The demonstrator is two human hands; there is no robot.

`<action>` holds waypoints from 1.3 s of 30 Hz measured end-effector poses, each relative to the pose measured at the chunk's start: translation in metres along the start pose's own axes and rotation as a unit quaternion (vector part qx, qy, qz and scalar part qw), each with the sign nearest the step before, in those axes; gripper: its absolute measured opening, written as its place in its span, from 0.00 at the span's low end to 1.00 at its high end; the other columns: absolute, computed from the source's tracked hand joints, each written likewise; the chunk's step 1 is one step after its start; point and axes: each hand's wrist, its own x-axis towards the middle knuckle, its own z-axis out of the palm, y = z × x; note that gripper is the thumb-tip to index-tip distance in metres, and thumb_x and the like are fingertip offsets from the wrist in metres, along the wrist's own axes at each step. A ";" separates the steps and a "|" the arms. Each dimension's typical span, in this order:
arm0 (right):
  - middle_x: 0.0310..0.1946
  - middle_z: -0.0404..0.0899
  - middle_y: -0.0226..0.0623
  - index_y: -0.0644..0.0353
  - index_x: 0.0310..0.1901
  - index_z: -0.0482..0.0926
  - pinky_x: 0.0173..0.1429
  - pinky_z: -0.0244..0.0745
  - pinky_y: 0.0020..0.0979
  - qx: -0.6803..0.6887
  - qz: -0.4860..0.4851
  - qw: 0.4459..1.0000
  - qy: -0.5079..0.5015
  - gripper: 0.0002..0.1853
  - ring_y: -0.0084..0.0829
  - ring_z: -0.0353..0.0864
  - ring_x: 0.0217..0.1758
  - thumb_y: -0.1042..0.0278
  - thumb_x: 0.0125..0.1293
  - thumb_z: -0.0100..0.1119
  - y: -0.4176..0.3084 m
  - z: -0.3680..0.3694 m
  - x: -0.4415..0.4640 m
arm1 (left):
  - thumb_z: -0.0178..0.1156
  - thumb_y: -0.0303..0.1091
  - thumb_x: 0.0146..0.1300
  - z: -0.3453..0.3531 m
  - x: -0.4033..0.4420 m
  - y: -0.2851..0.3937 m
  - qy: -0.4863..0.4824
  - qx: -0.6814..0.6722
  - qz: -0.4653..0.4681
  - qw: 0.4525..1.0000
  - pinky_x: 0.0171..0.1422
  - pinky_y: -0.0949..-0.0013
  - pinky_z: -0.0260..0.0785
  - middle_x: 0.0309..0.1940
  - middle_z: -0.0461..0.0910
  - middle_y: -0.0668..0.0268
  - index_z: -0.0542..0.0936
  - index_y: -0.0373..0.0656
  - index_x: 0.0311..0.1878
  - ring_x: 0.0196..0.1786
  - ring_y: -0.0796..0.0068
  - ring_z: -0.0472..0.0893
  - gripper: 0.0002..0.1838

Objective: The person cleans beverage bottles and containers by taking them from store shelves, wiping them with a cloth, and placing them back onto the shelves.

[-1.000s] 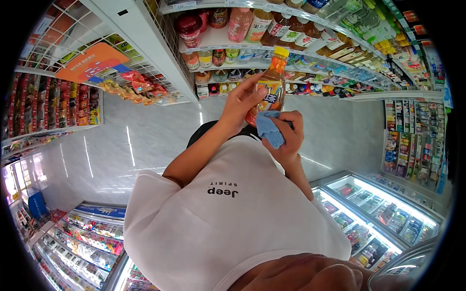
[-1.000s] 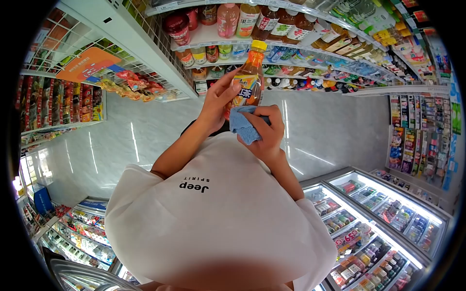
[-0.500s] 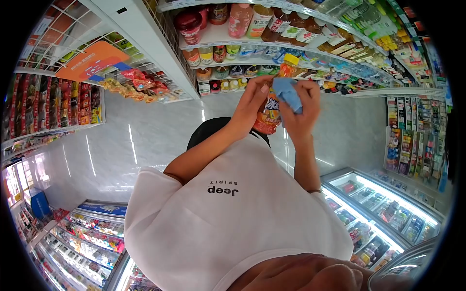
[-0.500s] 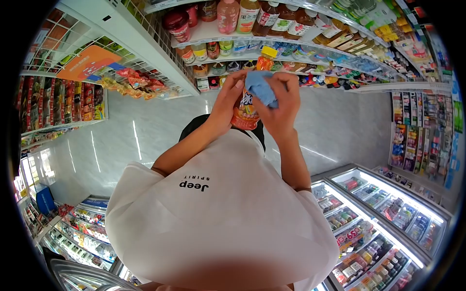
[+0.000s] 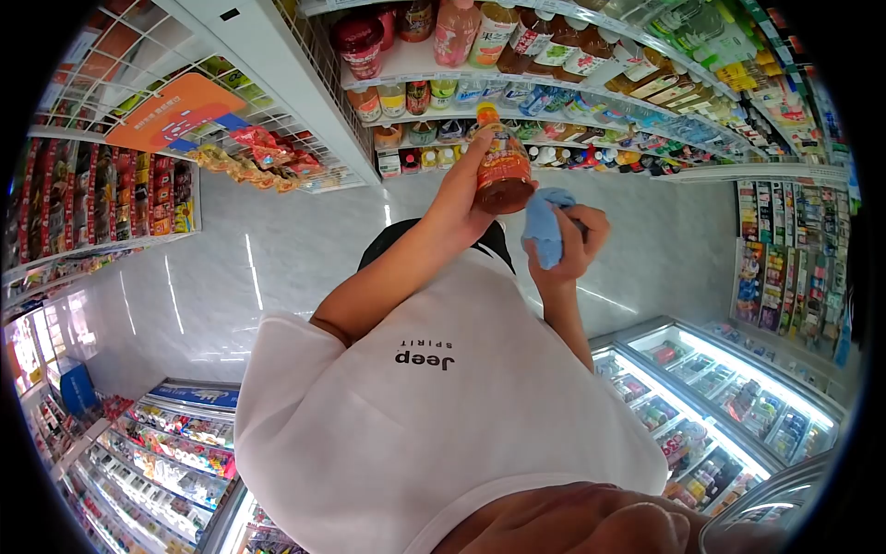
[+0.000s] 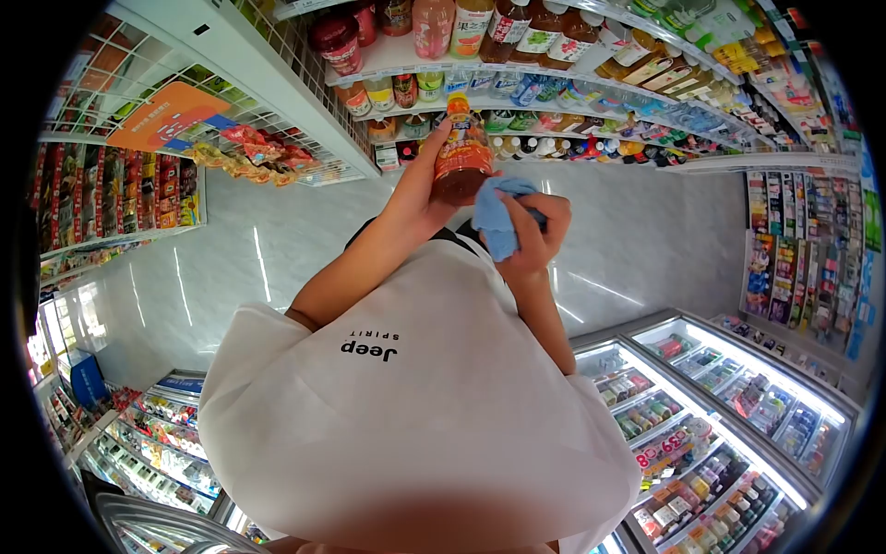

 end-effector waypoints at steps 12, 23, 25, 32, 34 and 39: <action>0.39 0.76 0.29 0.50 0.44 0.89 0.36 0.73 0.33 -0.030 -0.060 0.997 -0.025 0.26 0.35 0.74 0.36 0.72 0.35 0.74 0.002 0.017 0.010 | 0.51 0.61 0.73 -0.004 0.011 0.001 -0.051 -0.041 -0.003 0.998 0.63 0.54 0.76 0.52 0.81 0.50 0.69 0.39 0.64 0.54 0.52 0.83 0.33; 0.41 0.78 0.36 0.61 0.47 0.85 0.47 0.75 0.31 0.074 0.085 0.993 -0.048 0.20 0.33 0.78 0.42 0.80 0.48 0.69 0.022 -0.012 -0.012 | 0.57 0.36 0.70 -0.019 0.003 0.013 -0.061 0.052 0.123 0.989 0.62 0.42 0.77 0.59 0.76 0.54 0.62 0.46 0.71 0.58 0.54 0.81 0.28; 0.43 0.78 0.38 0.64 0.48 0.83 0.52 0.73 0.30 0.126 0.257 0.958 0.008 0.15 0.30 0.78 0.45 0.79 0.57 0.66 0.033 -0.017 -0.008 | 0.58 0.32 0.68 -0.022 -0.004 0.012 -0.070 0.135 0.151 0.977 0.58 0.42 0.79 0.60 0.76 0.54 0.59 0.49 0.74 0.59 0.52 0.81 0.33; 0.47 0.76 0.38 0.67 0.52 0.77 0.59 0.67 0.29 0.270 0.277 0.915 0.117 0.14 0.28 0.75 0.51 0.76 0.65 0.62 0.019 0.001 0.049 | 0.70 0.24 0.55 -0.030 -0.012 -0.005 -0.177 0.230 0.155 0.944 0.69 0.60 0.67 0.65 0.69 0.60 0.57 0.46 0.75 0.67 0.64 0.72 0.46; 0.45 0.75 0.37 0.66 0.53 0.77 0.59 0.67 0.30 0.237 0.180 0.950 0.094 0.15 0.31 0.74 0.50 0.76 0.64 0.62 0.007 0.007 0.065 | 0.73 0.24 0.51 -0.025 -0.015 -0.004 -0.219 0.269 0.156 0.925 0.76 0.67 0.55 0.68 0.66 0.63 0.59 0.43 0.74 0.72 0.70 0.66 0.47; 0.39 0.73 0.35 0.57 0.42 0.85 0.48 0.68 0.34 0.196 -0.073 0.974 -0.090 0.19 0.34 0.73 0.43 0.57 0.52 0.76 -0.013 -0.008 0.071 | 0.72 0.24 0.50 -0.038 -0.017 -0.001 -0.238 0.258 0.140 0.926 0.76 0.68 0.54 0.66 0.67 0.62 0.61 0.43 0.71 0.72 0.71 0.65 0.45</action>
